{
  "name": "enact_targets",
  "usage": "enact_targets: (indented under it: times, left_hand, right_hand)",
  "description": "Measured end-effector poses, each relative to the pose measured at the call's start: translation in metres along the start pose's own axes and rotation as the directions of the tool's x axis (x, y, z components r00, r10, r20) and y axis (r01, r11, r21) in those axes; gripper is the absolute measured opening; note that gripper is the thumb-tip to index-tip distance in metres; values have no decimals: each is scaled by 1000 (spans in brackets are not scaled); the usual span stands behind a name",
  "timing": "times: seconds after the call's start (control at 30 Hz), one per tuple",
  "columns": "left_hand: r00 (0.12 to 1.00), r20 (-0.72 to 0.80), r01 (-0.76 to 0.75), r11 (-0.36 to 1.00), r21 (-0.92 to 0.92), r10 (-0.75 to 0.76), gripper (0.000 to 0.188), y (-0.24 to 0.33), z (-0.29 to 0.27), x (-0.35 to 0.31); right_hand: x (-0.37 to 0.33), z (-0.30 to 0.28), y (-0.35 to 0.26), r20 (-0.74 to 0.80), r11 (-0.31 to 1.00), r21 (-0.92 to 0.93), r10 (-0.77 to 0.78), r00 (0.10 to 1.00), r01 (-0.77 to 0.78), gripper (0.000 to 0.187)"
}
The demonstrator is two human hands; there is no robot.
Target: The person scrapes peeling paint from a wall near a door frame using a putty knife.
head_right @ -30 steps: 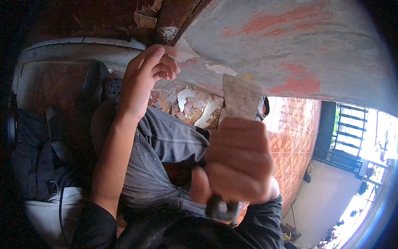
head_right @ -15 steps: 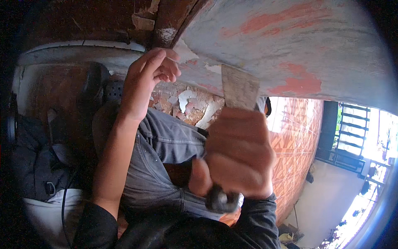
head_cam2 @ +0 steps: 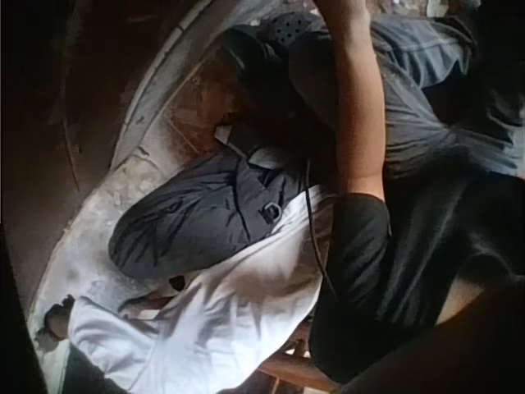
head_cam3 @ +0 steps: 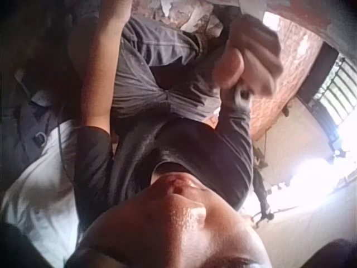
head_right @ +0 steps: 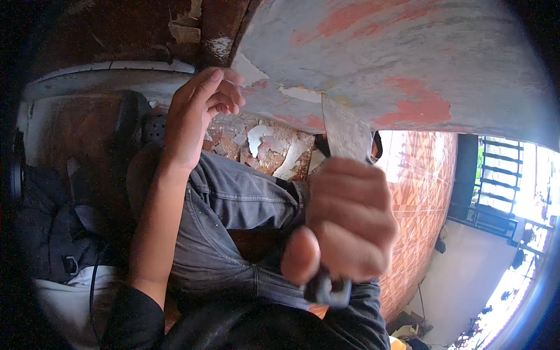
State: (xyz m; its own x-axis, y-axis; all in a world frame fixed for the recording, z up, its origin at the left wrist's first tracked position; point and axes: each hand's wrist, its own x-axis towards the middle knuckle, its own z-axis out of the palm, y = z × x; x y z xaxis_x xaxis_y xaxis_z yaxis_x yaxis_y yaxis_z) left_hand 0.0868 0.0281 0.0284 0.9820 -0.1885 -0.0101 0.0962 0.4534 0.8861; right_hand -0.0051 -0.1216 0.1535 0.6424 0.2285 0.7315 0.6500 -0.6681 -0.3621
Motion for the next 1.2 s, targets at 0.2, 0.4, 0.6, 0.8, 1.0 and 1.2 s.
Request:
enact_targets:
  times: [0.2,0.4,0.6,0.8,1.0,1.2]
  left_hand:
    - [999,-43,28,1000,-13,-29,31,2,4,-1]
    - [999,-23,31,999,-9,-31,32,1,5,2]
    - [1000,-9,23,999,44,-23,32,-1,4,2]
    - [1000,6,19,997,80,-19,33,-2,2,-1]
    - [997,66,17,986,166,-28,33,-2,6,0]
    - [973,220,-8,946,325,-67,31,-7,13,-1]
  right_hand:
    - [3,-6,11,119,997,41,55,991,-60,55]
    - [-1,2,18,-87,999,33,5,996,-2,55]
    - [-9,-9,13,-49,997,78,-3,999,7,39]
    - [-11,-13,11,-66,916,367,-151,986,165,39]
    - [-11,11,23,-186,959,243,-100,977,144,40]
    - [-48,11,21,331,930,363,-180,926,52,36]
